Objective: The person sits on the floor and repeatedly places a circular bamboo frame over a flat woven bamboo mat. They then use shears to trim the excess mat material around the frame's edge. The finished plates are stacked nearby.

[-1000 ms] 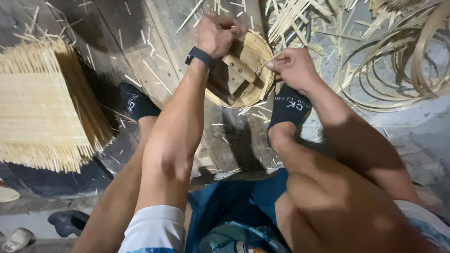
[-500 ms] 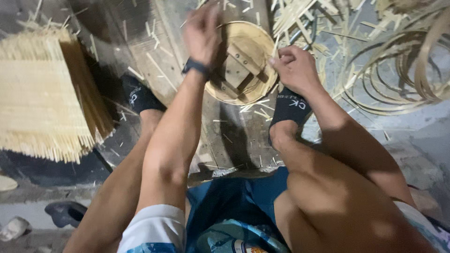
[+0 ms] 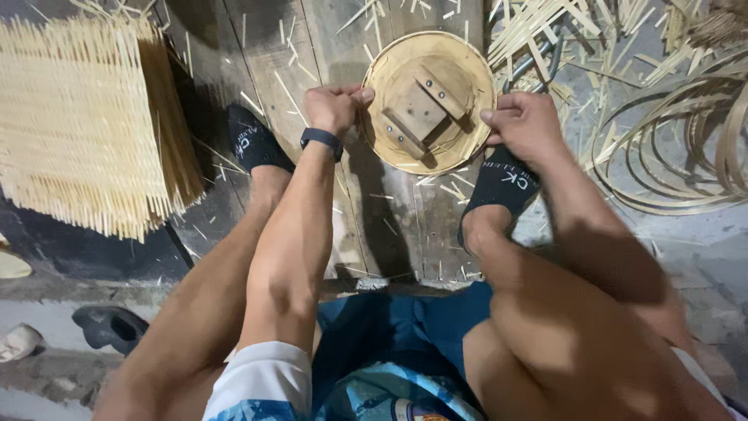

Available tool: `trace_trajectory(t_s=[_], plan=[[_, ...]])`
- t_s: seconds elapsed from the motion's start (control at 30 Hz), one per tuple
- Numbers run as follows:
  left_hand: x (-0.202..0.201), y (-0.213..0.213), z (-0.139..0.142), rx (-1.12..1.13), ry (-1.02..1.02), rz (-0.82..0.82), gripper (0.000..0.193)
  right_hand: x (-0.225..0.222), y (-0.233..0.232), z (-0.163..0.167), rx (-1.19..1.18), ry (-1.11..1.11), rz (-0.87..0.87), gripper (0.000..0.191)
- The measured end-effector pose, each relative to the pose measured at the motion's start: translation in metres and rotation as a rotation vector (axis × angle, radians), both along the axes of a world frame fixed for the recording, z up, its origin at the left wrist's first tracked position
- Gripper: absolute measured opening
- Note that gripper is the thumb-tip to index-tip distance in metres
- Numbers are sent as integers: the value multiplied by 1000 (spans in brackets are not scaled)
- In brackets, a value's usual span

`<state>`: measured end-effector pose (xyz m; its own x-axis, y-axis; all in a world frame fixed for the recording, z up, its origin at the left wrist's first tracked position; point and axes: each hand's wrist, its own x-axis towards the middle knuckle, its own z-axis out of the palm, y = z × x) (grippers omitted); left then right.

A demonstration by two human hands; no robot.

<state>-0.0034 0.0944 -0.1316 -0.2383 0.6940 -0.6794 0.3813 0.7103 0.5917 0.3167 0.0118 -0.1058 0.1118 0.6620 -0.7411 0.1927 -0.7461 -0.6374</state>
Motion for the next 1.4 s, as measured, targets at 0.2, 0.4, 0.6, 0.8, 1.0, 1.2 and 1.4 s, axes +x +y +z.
trace_trajectory(t_s=[0.2, 0.4, 0.6, 0.8, 1.0, 1.2, 1.4], plan=[[2, -20, -1, 60, -447, 297, 32, -3, -15, -7, 130, 486, -321, 24], [30, -106, 2, -130, -991, 549, 31, -8, -19, -16, -3, 383, -228, 16], [33, -129, -13, -27, -986, 361, 30, -25, -16, -31, -19, 251, -204, 13], [48, -127, -16, -89, -779, 493, 31, -35, -20, -39, 7, 67, -236, 17], [27, -103, 23, 9, -552, 234, 29, -24, -14, -8, 183, 77, -84, 48], [29, -63, 103, 613, -289, -356, 51, -32, 11, 53, 539, 277, 106, 109], [81, -56, 97, 709, -225, -182, 50, -50, 24, 67, 443, 214, -41, 90]])
